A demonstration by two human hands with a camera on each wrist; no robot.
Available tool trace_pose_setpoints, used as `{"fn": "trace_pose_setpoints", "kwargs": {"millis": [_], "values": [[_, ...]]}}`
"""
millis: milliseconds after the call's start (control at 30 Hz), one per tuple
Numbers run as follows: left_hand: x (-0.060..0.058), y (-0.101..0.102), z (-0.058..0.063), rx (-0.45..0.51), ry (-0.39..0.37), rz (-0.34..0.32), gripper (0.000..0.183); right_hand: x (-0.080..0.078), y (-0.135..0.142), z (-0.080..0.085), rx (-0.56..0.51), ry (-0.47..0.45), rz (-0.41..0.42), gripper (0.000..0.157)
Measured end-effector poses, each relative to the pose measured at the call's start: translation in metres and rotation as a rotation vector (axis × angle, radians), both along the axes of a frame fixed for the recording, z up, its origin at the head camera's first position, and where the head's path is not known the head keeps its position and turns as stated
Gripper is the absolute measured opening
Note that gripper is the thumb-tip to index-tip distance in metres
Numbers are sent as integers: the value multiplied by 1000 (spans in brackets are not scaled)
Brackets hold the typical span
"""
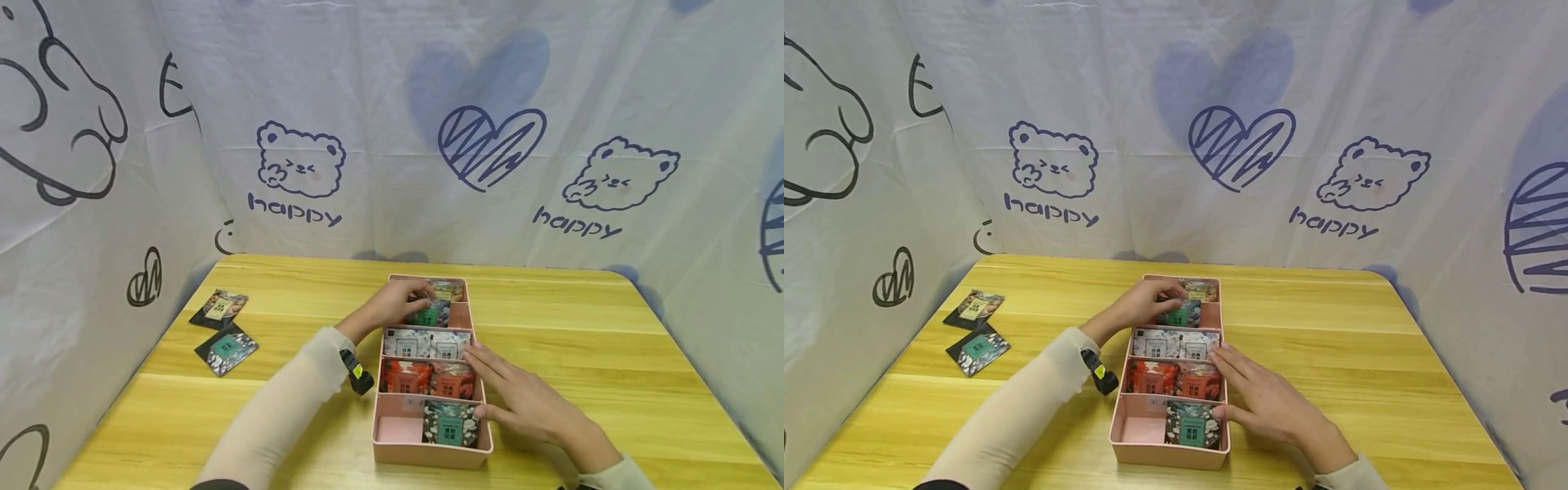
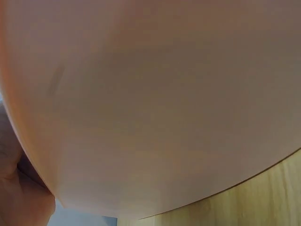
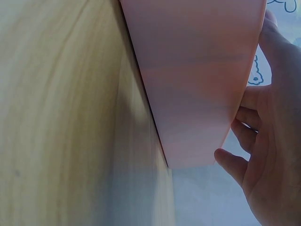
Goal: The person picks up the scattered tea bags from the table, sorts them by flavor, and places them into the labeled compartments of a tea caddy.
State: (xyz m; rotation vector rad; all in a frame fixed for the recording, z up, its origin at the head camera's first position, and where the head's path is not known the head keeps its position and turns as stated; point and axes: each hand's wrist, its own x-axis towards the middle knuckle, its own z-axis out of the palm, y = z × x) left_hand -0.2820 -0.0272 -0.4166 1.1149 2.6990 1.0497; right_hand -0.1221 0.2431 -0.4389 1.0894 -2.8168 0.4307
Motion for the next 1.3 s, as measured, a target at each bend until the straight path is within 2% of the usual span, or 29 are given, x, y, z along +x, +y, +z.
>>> {"fn": "trace_pose_setpoints", "kwargs": {"millis": [233, 433, 567, 933, 1300], "values": [[0, 2, 3, -70, 6, -52, 21, 0, 0, 0, 4, 9, 9, 80], [-1, 0, 5, -110, -20, -92, 20, 0, -1, -1, -3, 18, 15, 81], [-1, 1, 6, -137, -32, -102, 21, 0, -1, -2, -1, 17, 14, 81], [-4, 6, 7, -199, 29, -124, 21, -1, 1, 1, -3, 22, 17, 82], [0, 4, 6, -194, 23, -130, 22, 0, -1, -1, -3, 21, 2, 80]]}}
